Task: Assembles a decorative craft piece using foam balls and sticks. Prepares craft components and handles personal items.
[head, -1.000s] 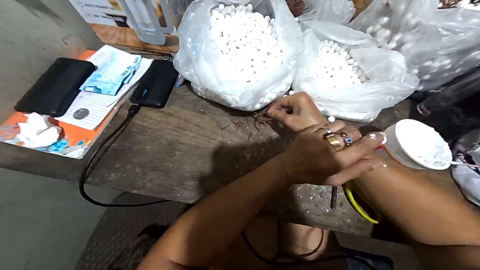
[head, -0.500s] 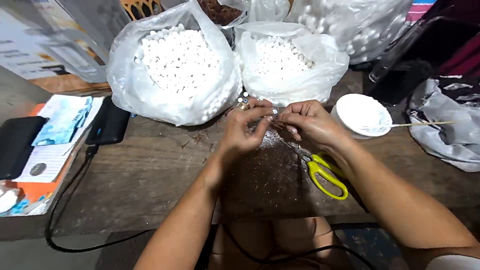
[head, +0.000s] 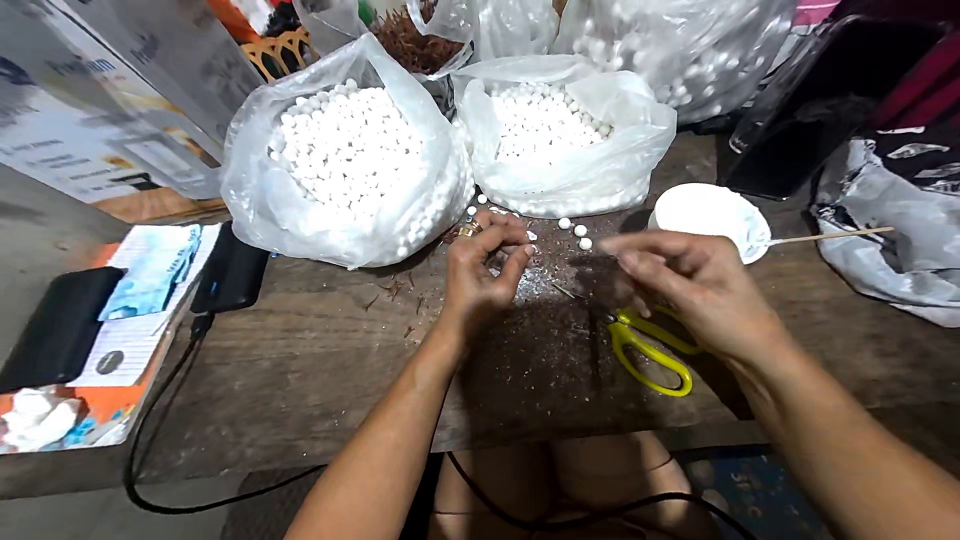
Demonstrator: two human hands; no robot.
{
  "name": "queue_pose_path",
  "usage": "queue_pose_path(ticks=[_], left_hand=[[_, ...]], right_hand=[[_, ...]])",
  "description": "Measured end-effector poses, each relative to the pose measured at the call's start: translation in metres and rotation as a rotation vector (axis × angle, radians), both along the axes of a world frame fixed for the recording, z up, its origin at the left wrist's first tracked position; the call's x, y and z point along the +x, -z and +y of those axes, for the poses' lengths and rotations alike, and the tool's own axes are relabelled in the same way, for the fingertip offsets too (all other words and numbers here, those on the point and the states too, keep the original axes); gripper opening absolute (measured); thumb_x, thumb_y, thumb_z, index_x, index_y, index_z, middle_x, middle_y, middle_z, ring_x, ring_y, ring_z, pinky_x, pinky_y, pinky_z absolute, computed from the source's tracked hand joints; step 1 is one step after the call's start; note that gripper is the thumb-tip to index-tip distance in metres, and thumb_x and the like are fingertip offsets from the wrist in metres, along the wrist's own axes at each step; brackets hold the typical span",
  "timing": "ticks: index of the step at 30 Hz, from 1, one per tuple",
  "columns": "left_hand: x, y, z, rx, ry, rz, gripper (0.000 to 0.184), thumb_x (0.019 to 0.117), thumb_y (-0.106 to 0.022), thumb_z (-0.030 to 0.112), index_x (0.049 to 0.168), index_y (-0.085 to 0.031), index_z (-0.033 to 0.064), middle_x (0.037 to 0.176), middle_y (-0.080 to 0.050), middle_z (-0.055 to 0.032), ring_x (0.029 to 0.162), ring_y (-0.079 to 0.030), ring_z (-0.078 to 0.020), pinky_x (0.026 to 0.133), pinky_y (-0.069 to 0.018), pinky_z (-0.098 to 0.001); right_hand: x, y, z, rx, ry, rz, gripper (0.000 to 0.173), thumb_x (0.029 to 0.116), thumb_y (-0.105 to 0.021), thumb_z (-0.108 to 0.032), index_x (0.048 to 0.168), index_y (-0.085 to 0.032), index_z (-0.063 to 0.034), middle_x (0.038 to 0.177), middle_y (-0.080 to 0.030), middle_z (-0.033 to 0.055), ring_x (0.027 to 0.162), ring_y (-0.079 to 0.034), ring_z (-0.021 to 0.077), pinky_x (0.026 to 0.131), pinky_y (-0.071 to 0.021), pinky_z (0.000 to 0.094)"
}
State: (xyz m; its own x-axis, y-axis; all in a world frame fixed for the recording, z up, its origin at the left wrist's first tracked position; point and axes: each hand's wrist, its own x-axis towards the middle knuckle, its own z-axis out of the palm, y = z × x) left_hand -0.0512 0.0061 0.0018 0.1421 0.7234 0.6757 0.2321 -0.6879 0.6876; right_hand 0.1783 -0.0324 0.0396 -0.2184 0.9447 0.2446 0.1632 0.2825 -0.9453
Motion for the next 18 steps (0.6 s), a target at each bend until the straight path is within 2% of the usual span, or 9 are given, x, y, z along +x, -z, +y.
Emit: queue_pose_path(ticks=[2, 4, 5, 6, 7, 8, 9, 13, 18], left_hand=[[0.003, 0.000, -0.001, 0.006, -0.020, -0.014, 0.007, 0.0867, -0.064, -0.005, 0.090, -0.068, -0.0091, 0.103, -0.066, -0.0128, 0.089, -0.061, -0.0005, 0.076, -0.0507, -0.0109], [0.005, -0.001, -0.001, 0.011, -0.040, -0.036, 0.008, 0.0878, -0.062, -0.004, 0.091, -0.067, -0.0091, 0.098, -0.067, -0.0110, 0.083, -0.061, 0.0010, 0.073, -0.0503, -0.0114], [0.006, -0.001, -0.002, 0.008, -0.059, -0.047, 0.008, 0.0885, -0.062, -0.004, 0.092, -0.067, -0.0091, 0.094, -0.067, -0.0091, 0.076, -0.058, 0.0025, 0.068, -0.0491, -0.0110], [0.007, -0.002, -0.002, -0.003, -0.080, -0.058, 0.008, 0.0892, -0.062, -0.005, 0.094, -0.067, -0.0096, 0.089, -0.065, -0.0073, 0.070, -0.056, 0.0035, 0.065, -0.0482, -0.0105], [0.008, -0.003, -0.003, -0.017, -0.100, -0.072, 0.008, 0.0899, -0.063, -0.005, 0.095, -0.067, -0.0100, 0.085, -0.064, -0.0065, 0.065, -0.055, 0.0038, 0.062, -0.0480, -0.0105], [0.009, -0.003, -0.004, -0.025, -0.117, -0.086, 0.008, 0.0904, -0.064, -0.005, 0.095, -0.068, -0.0101, 0.084, -0.064, -0.0063, 0.063, -0.054, 0.0037, 0.060, -0.0483, -0.0106], [0.009, -0.003, -0.004, -0.028, -0.133, -0.096, 0.007, 0.0905, -0.064, -0.005, 0.094, -0.068, -0.0096, 0.084, -0.063, -0.0062, 0.062, -0.054, 0.0036, 0.059, -0.0484, -0.0106], [0.011, 0.000, -0.003, -0.026, -0.184, -0.139, 0.007, 0.0902, -0.066, -0.004, 0.093, -0.070, -0.0083, 0.084, -0.064, -0.0053, 0.066, -0.057, 0.0029, 0.062, -0.0501, -0.0112], [0.006, 0.005, 0.000, -0.007, -0.233, -0.137, 0.007, 0.0897, -0.067, -0.004, 0.092, -0.072, -0.0079, 0.082, -0.065, -0.0051, 0.071, -0.058, 0.0034, 0.066, -0.0492, -0.0105]], right_hand=[[0.010, 0.014, -0.014, 0.066, -0.009, -0.055, 0.017, 0.0982, -0.057, -0.009, 0.108, -0.070, -0.0079, 0.072, -0.066, -0.0136, 0.061, -0.059, -0.0056, 0.059, -0.0517, 0.0120], [0.014, 0.025, -0.024, 0.258, 0.053, -0.331, 0.022, 0.0983, -0.058, -0.017, 0.106, -0.073, -0.0038, 0.077, -0.065, -0.0084, 0.065, -0.057, -0.0066, 0.061, -0.0484, 0.0106], [0.015, 0.029, -0.028, 0.391, 0.126, -0.519, 0.027, 0.0981, -0.058, -0.024, 0.104, -0.077, -0.0052, 0.079, -0.068, -0.0013, 0.067, -0.059, 0.0018, 0.062, -0.0492, 0.0179], [0.016, 0.032, -0.032, 0.484, 0.179, -0.676, 0.030, 0.0971, -0.057, -0.027, 0.103, -0.078, -0.0060, 0.086, -0.073, 0.0079, 0.076, -0.068, 0.0168, 0.068, -0.0550, 0.0316], [0.017, 0.033, -0.036, 0.508, 0.195, -0.781, 0.032, 0.0959, -0.057, -0.028, 0.106, -0.078, -0.0052, 0.095, -0.074, 0.0154, 0.086, -0.071, 0.0308, 0.073, -0.0571, 0.0436], [0.020, 0.034, -0.039, 0.490, 0.192, -0.848, 0.034, 0.0949, -0.057, -0.028, 0.109, -0.077, -0.0042, 0.102, -0.073, 0.0199, 0.094, -0.070, 0.0400, 0.076, -0.0567, 0.0519], [0.022, 0.035, -0.042, 0.460, 0.185, -0.889, 0.037, 0.0941, -0.057, -0.029, 0.112, -0.076, -0.0036, 0.106, -0.071, 0.0225, 0.098, -0.069, 0.0446, 0.077, -0.0558, 0.0567], [0.026, 0.034, -0.050, 0.379, 0.160, -0.930, 0.040, 0.0906, -0.061, -0.027, 0.121, -0.074, -0.0040, 0.114, -0.069, 0.0262, 0.097, -0.068, 0.0483, 0.076, -0.0550, 0.0612], [0.027, 0.034, -0.051, 0.394, 0.180, -0.914, 0.045, 0.0846, -0.058, -0.029, 0.117, -0.073, -0.0011, 0.088, -0.072, 0.0200, 0.072, -0.070, 0.0387, 0.060, -0.0548, 0.0534]])
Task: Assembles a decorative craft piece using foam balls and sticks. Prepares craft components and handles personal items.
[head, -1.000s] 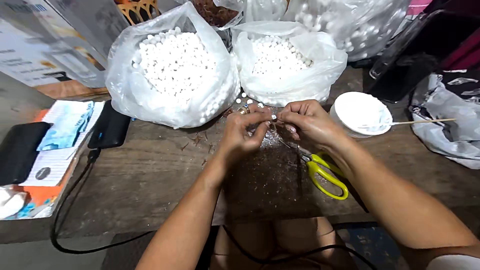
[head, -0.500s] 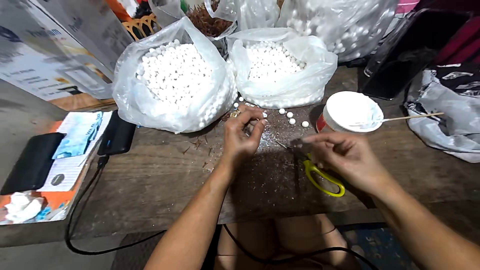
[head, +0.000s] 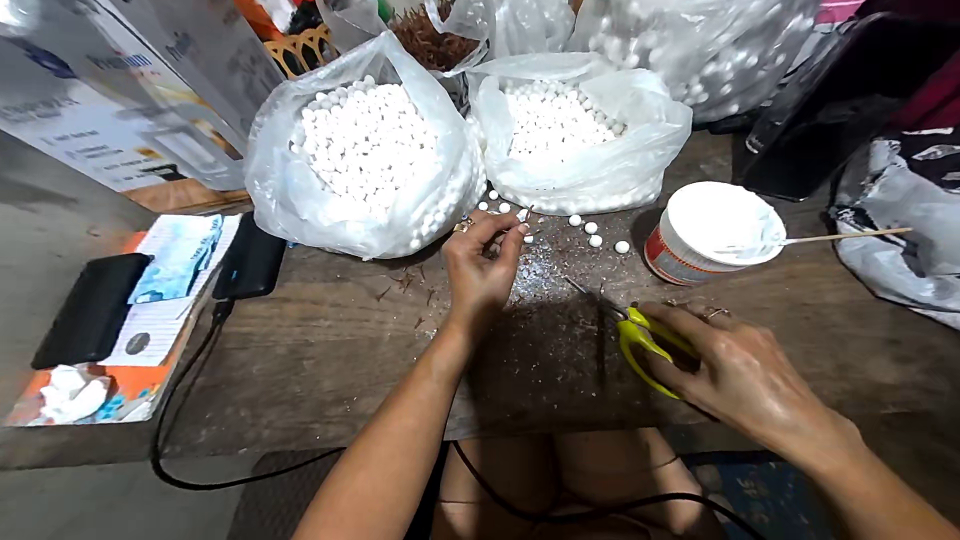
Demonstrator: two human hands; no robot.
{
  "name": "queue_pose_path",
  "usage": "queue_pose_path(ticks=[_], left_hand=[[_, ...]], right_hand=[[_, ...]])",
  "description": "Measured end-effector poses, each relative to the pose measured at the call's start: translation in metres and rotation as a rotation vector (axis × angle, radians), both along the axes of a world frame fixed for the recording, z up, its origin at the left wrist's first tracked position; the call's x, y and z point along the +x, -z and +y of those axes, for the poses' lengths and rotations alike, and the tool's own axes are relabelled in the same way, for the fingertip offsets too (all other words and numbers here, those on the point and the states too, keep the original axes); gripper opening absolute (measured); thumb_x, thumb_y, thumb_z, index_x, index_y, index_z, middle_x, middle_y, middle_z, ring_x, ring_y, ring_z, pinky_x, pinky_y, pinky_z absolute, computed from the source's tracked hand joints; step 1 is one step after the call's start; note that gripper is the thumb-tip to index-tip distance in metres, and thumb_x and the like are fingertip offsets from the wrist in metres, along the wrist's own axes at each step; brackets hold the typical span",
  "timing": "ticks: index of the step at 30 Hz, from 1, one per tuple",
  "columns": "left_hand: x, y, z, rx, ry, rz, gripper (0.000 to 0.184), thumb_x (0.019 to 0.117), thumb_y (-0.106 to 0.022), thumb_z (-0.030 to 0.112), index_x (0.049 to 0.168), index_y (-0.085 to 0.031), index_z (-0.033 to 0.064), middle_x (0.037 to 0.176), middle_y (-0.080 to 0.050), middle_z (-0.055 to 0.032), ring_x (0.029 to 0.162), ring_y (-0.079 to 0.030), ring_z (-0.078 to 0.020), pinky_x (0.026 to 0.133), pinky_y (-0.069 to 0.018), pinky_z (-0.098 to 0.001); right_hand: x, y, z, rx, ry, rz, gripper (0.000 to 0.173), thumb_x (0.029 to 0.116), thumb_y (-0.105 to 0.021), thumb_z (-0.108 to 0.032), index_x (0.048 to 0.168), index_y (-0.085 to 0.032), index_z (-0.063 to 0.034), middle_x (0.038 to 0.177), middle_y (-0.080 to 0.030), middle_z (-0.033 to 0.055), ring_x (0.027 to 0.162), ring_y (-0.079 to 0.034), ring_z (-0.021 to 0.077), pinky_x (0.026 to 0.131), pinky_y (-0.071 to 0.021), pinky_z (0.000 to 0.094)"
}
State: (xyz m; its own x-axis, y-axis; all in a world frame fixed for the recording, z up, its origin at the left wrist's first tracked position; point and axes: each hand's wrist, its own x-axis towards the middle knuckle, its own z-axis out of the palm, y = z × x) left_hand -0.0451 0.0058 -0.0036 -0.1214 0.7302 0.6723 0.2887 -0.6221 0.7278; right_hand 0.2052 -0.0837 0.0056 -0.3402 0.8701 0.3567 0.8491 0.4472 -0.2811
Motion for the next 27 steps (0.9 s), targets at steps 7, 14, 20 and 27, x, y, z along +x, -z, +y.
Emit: queue_pose_path(ticks=[7, 14, 20, 27], left_hand=[[-0.002, 0.004, -0.001, 0.068, 0.030, 0.136, 0.008, 0.0909, -0.065, -0.003, 0.092, -0.070, -0.0092, 0.083, -0.064, -0.0095, 0.075, -0.059, -0.0010, 0.072, -0.0495, -0.0117], [0.006, 0.006, -0.004, 0.114, 0.050, 0.176, 0.008, 0.0892, -0.064, -0.003, 0.088, -0.070, -0.0088, 0.080, -0.064, -0.0109, 0.073, -0.058, -0.0031, 0.070, -0.0475, -0.0124], [0.008, 0.005, -0.005, 0.127, 0.051, 0.189, 0.008, 0.0887, -0.065, -0.004, 0.087, -0.071, -0.0089, 0.080, -0.066, -0.0113, 0.075, -0.060, -0.0039, 0.072, -0.0483, -0.0129], [0.011, 0.006, -0.006, 0.147, 0.040, 0.220, 0.006, 0.0868, -0.066, -0.006, 0.087, -0.072, -0.0084, 0.081, -0.068, -0.0126, 0.077, -0.062, -0.0061, 0.075, -0.0498, -0.0136]], right_hand=[[-0.006, 0.002, 0.005, -0.127, -0.056, 0.654, 0.041, 0.0832, -0.069, -0.016, 0.120, -0.067, 0.0004, 0.094, -0.068, -0.0053, 0.075, -0.059, -0.0112, 0.066, -0.0499, 0.0056], [-0.023, 0.009, 0.029, -0.207, -0.152, 0.741, 0.062, 0.0816, -0.079, -0.029, 0.131, -0.062, 0.0060, 0.097, -0.068, -0.0036, 0.074, -0.057, -0.0101, 0.064, -0.0501, 0.0078], [-0.029, 0.009, 0.035, -0.224, -0.165, 0.697, 0.071, 0.0802, -0.080, -0.040, 0.132, -0.062, 0.0047, 0.097, -0.066, -0.0054, 0.075, -0.051, -0.0120, 0.065, -0.0447, 0.0052], [-0.029, 0.010, 0.035, -0.224, -0.167, 0.705, 0.064, 0.0810, -0.080, -0.033, 0.131, -0.063, 0.0043, 0.098, -0.067, -0.0063, 0.076, -0.052, -0.0114, 0.066, -0.0443, 0.0054]])
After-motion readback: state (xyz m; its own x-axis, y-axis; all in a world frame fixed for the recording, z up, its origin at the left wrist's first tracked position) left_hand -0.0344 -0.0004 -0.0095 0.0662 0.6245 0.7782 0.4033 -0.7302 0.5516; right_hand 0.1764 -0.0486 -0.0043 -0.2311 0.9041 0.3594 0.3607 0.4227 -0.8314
